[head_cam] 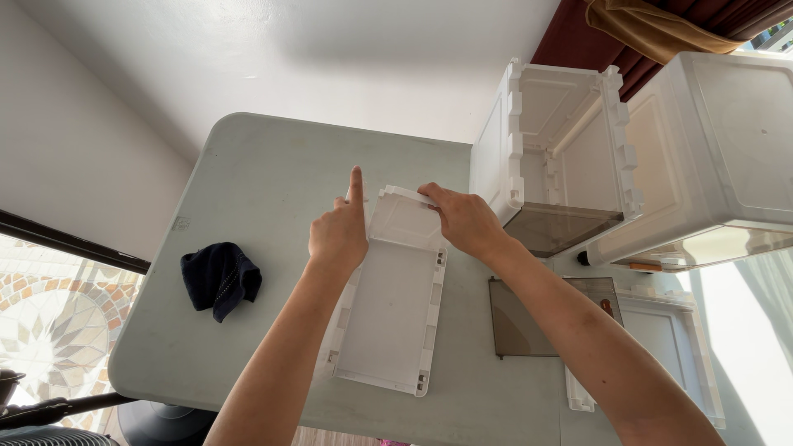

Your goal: The person assembles a white plastic storage cabinet by hand on a table. They connect side panels to a base, attach a translucent drawer front, and then place the completed unit next to another similar cabinet.

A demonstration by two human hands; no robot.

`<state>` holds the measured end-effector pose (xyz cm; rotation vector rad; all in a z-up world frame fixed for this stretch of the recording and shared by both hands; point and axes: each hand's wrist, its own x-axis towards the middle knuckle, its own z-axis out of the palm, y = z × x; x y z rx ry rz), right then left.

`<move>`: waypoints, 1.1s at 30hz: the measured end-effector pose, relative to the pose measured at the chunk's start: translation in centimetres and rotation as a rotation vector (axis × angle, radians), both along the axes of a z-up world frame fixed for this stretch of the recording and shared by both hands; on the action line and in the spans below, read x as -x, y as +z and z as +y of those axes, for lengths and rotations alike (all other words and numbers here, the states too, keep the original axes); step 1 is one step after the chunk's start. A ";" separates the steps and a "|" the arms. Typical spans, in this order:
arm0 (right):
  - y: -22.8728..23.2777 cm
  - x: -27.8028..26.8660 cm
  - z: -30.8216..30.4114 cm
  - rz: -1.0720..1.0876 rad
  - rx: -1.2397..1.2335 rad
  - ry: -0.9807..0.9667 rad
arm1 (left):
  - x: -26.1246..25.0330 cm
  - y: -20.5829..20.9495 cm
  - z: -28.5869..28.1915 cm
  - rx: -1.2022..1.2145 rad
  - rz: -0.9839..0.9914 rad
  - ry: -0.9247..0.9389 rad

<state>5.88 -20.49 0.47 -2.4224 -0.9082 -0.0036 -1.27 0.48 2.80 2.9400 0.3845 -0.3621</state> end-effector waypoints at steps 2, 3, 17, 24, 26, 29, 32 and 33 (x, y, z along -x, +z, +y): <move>0.0 0.2 -0.1 -0.003 -0.007 0.004 | 0.1 0.0 0.3 -0.001 -0.006 -0.004; -0.1 0.2 -0.1 -0.005 -0.010 0.006 | 0.1 0.0 0.4 -0.002 -0.009 -0.007; -1.4 0.7 0.4 -0.160 0.019 0.145 | 0.2 0.5 1.4 0.030 -0.005 0.006; -1.7 -0.1 2.4 -0.104 0.145 0.109 | 0.0 0.1 1.8 0.031 0.005 0.014; -1.7 -0.5 2.7 -0.115 0.139 0.111 | 0.0 0.2 2.1 0.041 0.022 0.026; -1.8 -1.0 3.2 -0.123 0.129 0.118 | 0.0 0.3 2.3 0.052 0.033 0.035; -2.0 -1.4 3.6 -0.098 0.156 0.104 | 0.0 0.3 2.5 0.065 0.017 0.033; -2.0 -1.5 3.7 -0.084 0.173 0.095 | 0.0 0.2 2.6 0.071 0.009 0.030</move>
